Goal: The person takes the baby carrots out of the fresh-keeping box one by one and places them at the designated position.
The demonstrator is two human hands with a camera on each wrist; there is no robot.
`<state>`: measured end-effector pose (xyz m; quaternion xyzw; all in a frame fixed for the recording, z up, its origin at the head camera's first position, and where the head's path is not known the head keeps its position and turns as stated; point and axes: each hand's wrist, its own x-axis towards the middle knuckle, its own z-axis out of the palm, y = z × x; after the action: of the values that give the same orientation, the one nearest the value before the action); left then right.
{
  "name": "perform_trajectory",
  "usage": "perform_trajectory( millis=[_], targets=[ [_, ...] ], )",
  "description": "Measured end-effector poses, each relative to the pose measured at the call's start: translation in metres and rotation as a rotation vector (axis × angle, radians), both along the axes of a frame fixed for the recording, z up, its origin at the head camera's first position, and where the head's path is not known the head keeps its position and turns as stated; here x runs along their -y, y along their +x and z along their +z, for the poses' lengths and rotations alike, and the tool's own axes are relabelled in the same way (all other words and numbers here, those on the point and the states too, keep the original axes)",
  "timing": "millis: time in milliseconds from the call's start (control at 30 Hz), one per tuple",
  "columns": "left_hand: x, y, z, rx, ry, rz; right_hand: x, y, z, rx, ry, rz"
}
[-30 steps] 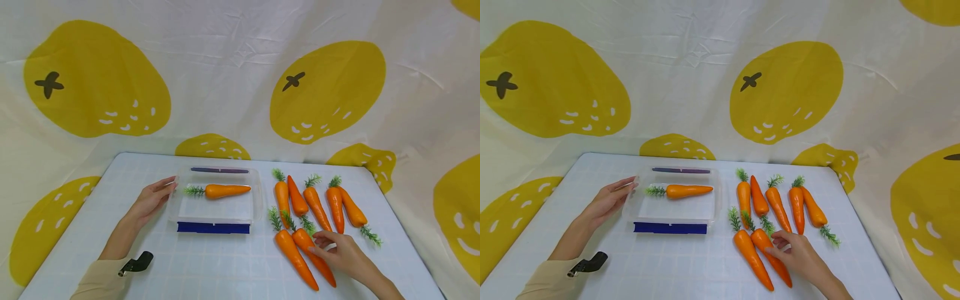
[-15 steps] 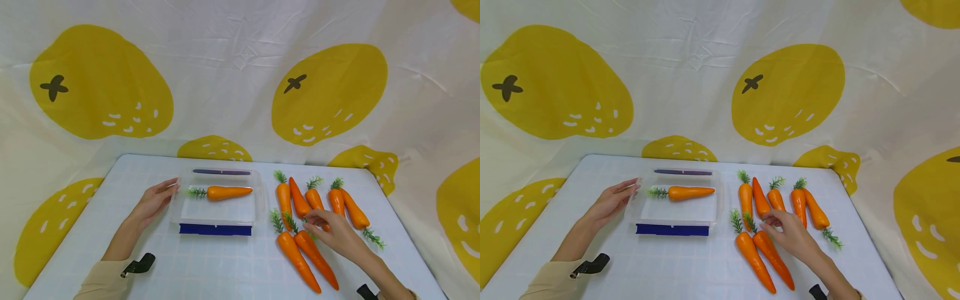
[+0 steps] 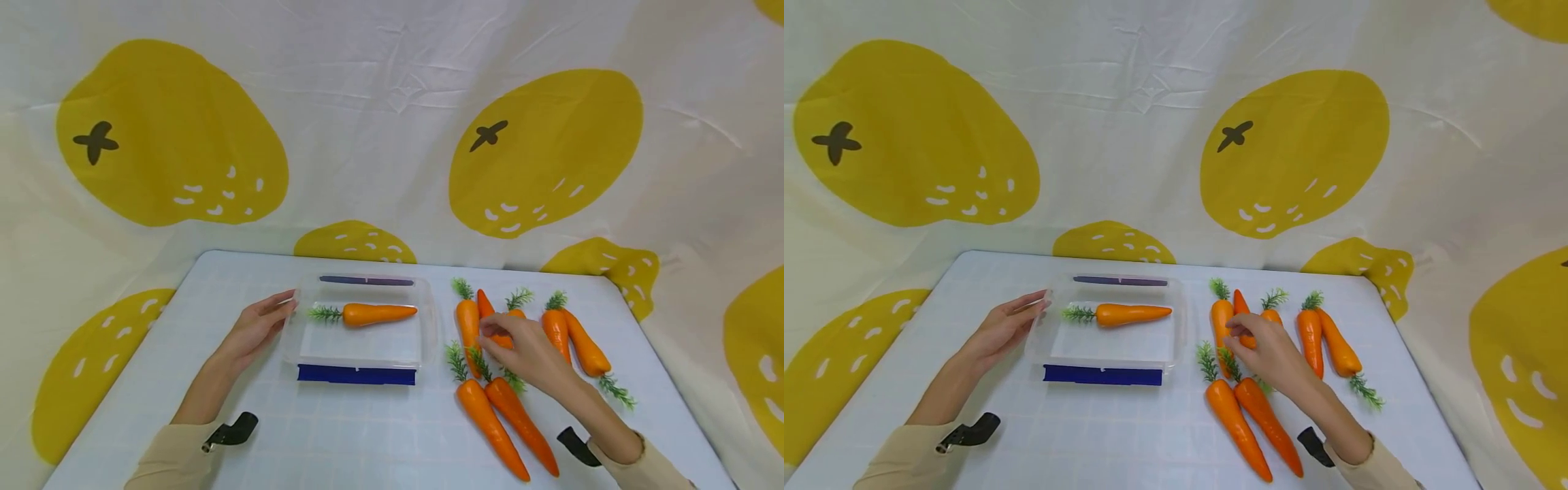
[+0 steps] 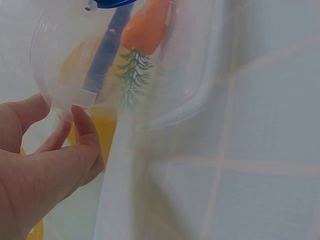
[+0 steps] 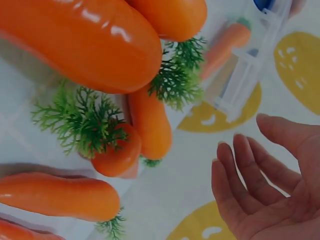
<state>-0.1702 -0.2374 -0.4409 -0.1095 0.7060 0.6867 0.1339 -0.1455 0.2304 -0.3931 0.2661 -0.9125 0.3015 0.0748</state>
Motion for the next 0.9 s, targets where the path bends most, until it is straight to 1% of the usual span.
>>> perform_trajectory(
  millis=[133,367,467,667,900],
  targets=[
    [0.002,0.001,-0.001,-0.009,-0.011,0.004,0.012,-0.008,0.002,-0.022,-0.017,0.032],
    [0.000,0.001,-0.001,-0.016,-0.012,0.020,0.036,-0.025,0.004,0.011,-0.031,0.073],
    [0.000,0.000,-0.001,-0.014,-0.003,0.022,0.048,-0.032,0.005,0.018,-0.023,0.093],
    [0.000,0.000,-0.002,-0.010,0.008,0.030,0.074,-0.045,0.005,-0.004,-0.005,0.172],
    [0.001,-0.001,-0.003,-0.008,0.017,0.036,0.101,-0.055,0.003,0.045,0.048,0.208]
  ],
)
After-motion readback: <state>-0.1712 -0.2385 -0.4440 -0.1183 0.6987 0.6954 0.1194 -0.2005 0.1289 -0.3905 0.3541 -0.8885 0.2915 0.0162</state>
